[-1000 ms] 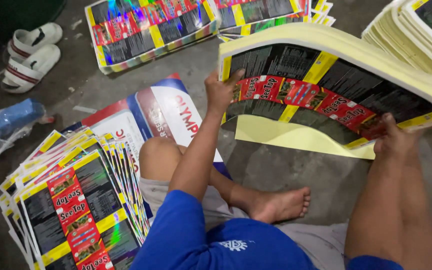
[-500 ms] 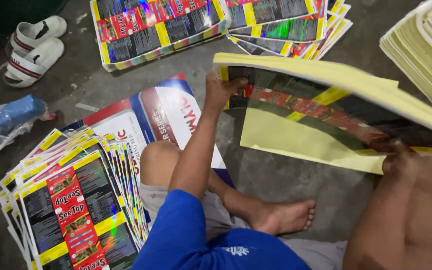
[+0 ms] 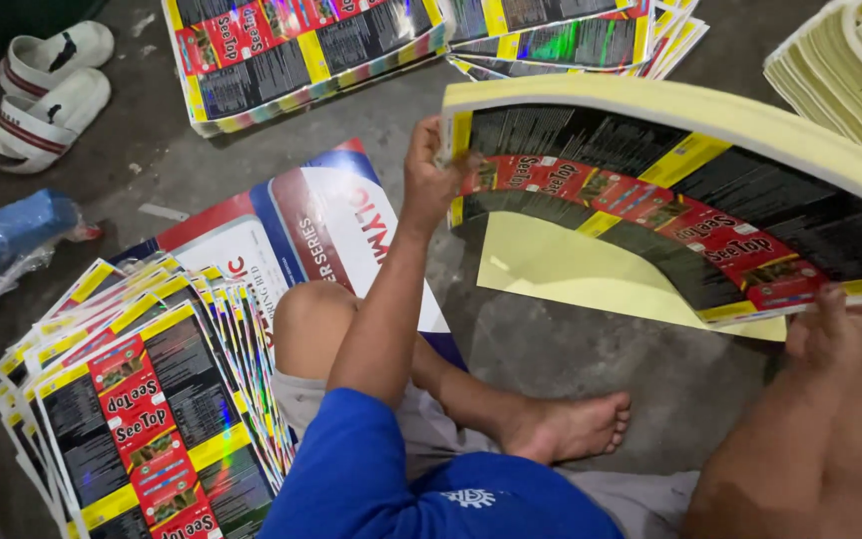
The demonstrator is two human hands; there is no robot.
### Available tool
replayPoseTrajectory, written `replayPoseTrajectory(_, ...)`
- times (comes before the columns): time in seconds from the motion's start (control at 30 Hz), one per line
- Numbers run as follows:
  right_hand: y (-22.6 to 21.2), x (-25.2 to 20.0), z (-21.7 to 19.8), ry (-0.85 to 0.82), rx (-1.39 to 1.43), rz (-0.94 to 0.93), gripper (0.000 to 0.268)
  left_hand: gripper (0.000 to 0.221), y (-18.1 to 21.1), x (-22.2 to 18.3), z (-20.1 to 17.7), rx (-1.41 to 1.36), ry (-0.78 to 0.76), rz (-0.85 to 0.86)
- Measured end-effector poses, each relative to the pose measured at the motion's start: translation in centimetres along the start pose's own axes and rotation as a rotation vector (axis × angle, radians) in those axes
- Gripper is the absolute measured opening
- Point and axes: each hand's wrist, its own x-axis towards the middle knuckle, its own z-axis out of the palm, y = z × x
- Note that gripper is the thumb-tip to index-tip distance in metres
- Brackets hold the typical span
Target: Sorting and inspecting stacks of printed label sheets.
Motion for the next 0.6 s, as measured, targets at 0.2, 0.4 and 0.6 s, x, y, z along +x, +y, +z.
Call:
replayPoseTrajectory(0.2,9.6,2.9,-9.4,0.383,-0.049,-0.068,0.058,0.039,-5.6,0.6,0.1,0.379,0.128,-0.130)
replayPoseTrajectory(0.4,10.8,-1.6,-5.5,0.511,-0.589,-0.032,0.029,0.020,-7.1,-3.2,-3.5,0.493,0.013,-0.013)
replayPoseTrajectory(0.6,10.0,-1.4,-0.4,0.564,-0.246,-0.078,0.031,0.025,-9.6,-3.1,-3.9,0.325,0.154,-0.079)
